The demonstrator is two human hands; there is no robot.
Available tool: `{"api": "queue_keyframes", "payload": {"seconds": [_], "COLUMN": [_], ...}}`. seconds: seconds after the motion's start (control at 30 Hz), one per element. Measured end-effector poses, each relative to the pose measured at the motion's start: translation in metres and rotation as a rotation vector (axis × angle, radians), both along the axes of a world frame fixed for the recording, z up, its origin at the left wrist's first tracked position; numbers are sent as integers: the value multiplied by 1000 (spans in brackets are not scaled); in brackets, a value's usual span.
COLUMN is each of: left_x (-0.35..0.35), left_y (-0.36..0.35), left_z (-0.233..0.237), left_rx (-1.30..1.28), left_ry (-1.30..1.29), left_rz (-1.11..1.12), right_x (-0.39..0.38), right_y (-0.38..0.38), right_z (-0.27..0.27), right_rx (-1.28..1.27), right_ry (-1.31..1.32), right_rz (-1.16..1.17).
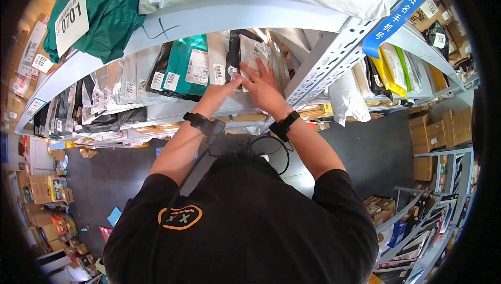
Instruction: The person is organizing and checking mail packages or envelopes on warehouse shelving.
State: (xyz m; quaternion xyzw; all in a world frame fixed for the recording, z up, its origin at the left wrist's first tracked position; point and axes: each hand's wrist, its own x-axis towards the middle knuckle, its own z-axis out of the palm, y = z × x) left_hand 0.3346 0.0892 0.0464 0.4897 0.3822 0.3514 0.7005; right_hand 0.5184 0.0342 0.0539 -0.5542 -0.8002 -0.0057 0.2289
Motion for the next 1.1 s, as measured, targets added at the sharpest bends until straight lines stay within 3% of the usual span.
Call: {"api": "queue_keyframes", "payload": {"seconds": [0.27, 0.37, 0.5, 0.6, 0.7, 0.87, 1.0, 1.1], "left_x": [3, 1, 0, -3, -1, -10, 3, 6], "left_y": [2, 5, 3, 1, -4, 5, -3, -4], "left_z": [-5, -5, 2, 13, 25, 25, 45, 53], "left_rx": [-45, -48, -18, -93, 161, 191, 209, 206], "left_ry": [-47, -69, -110, -27, -372, -207, 6, -85], "left_rz": [75, 52, 16, 139, 286, 146, 144, 82], "right_x": [4, 6, -10, -11, -7, -3, 3, 3], "right_y": [-5, -4, -3, 4, 5, 1, 0, -5], "right_z": [6, -6, 8, 3, -4, -8, -13, -16], "right_rx": [-25, 7, -106, -115, -59, 116, 119, 138], "right_ry": [22, 332, 190, 155, 263, 515, 291, 188], "right_rz": [45, 13, -189, -222, -230, -207, -80, -40]}}
